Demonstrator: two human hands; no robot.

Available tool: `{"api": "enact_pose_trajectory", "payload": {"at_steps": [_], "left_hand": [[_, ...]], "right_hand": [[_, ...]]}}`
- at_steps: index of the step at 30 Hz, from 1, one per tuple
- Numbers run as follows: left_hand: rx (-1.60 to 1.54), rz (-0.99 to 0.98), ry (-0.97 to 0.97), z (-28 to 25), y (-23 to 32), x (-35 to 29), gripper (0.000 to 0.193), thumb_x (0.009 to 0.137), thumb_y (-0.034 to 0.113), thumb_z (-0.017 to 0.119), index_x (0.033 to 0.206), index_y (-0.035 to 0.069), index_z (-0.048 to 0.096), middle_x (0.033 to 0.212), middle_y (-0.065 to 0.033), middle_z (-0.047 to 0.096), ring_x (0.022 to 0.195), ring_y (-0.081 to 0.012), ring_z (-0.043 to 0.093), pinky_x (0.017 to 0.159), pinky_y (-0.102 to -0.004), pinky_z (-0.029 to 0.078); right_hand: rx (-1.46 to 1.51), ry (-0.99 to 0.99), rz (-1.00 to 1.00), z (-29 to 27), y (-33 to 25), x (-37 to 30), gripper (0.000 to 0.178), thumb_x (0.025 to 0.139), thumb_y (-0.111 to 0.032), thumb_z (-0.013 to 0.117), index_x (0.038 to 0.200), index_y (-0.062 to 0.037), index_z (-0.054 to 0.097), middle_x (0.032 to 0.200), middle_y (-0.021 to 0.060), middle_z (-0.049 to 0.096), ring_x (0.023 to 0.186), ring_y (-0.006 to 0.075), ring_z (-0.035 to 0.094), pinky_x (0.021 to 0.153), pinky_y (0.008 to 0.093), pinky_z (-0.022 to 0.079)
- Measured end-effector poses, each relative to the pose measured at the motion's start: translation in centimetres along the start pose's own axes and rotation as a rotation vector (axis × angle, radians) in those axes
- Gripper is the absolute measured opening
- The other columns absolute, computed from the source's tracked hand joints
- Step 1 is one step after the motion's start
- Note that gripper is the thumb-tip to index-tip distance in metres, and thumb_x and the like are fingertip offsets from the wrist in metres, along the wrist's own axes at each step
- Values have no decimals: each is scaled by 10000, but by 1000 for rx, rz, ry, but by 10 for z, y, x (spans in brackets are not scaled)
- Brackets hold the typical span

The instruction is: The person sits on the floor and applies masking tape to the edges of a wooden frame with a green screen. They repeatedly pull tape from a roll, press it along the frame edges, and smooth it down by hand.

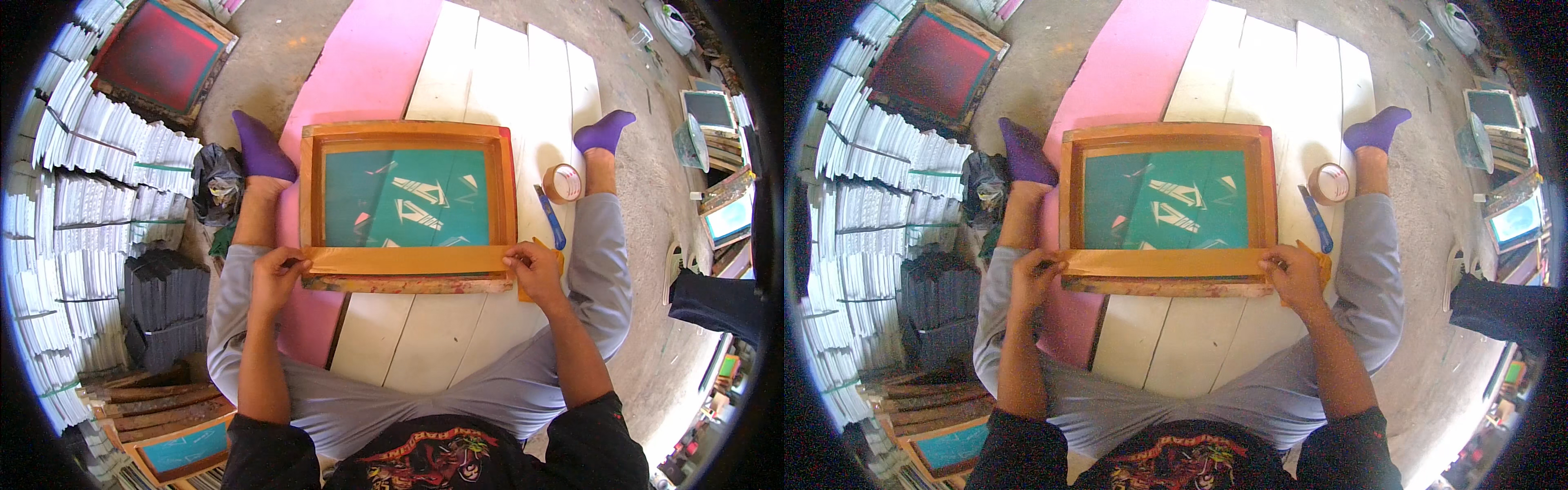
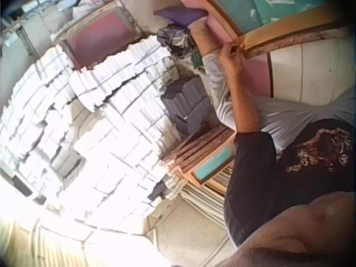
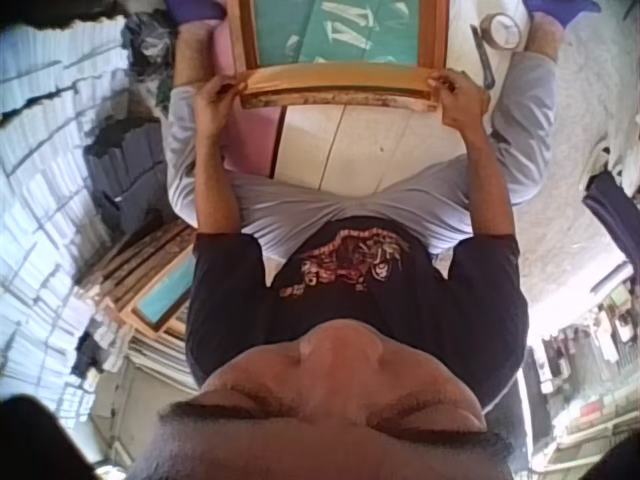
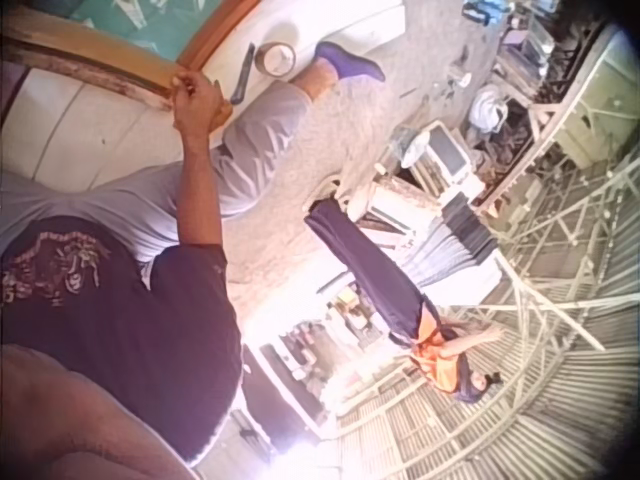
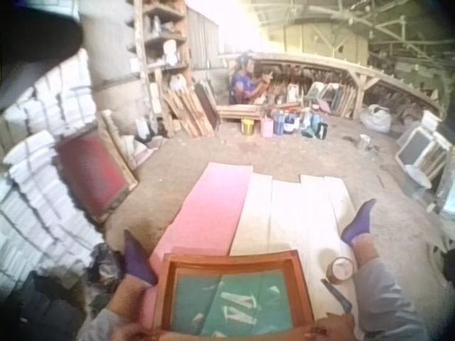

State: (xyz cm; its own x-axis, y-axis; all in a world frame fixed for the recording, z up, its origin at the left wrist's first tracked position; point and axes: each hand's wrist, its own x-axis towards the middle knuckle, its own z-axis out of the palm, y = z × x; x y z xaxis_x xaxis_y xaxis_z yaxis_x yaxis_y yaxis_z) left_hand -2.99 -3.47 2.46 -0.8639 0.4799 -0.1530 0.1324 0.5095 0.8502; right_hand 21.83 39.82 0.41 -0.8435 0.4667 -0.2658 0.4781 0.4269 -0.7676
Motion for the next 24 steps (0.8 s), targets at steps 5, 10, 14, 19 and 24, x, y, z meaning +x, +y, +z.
{"api": "enact_pose_trajectory", "payload": {"at_steps": [5, 10, 14, 19, 24], "left_hand": [[81, 54, -3, -2, 1, 0, 88, 863, -17, 769, 931, -28, 715, 806, -62, 713, 719, -120, 664, 647, -258, 521], [161, 115, 7, -7, -2, 0, 89, 855, -3, 773, 933, -34, 744, 839, -97, 736, 746, -148, 684, 672, -276, 537], [94, 80, 0, -11, 5, 0, 111, 848, 7, 781, 949, -30, 755, 850, -110, 738, 770, -159, 692, 698, -286, 541], [81, 61, -39, -21, 19, 4, 125, 847, 19, 783, 958, -35, 760, 862, -122, 742, 777, -177, 697, 717, -290, 542], [251, 192, -92, -19, 27, 9, 127, 836, 50, 790, 942, -18, 769, 855, -140, 740, 766, -214, 706, 717, -318, 553]], "right_hand": [[-24, 1, -28, 3, 0, -1, 173, 851, -102, 774, 1007, -29, 753, 904, 103, 759, 801, 213, 713, 765, 335, 554], [-1, 21, -4, -2, 3, 3, 191, 855, -112, 773, 1023, -23, 757, 909, 120, 761, 821, 225, 715, 754, 346, 559], [52, 42, 19, -7, 1, 6, 197, 853, -119, 777, 1019, -14, 766, 919, 125, 764, 807, 209, 708, 744, 336, 556], [80, 41, 72, -15, -7, 10, 211, 855, -141, 778, 1018, -8, 770, 935, 128, 771, 791, 202, 712, 736, 324, 555], [-41, 33, 26, -15, 3, 7, 225, 859, -164, 774, 1032, -21, 779, 938, 135, 776, 786, 216, 725, 748, 326, 558]]}}
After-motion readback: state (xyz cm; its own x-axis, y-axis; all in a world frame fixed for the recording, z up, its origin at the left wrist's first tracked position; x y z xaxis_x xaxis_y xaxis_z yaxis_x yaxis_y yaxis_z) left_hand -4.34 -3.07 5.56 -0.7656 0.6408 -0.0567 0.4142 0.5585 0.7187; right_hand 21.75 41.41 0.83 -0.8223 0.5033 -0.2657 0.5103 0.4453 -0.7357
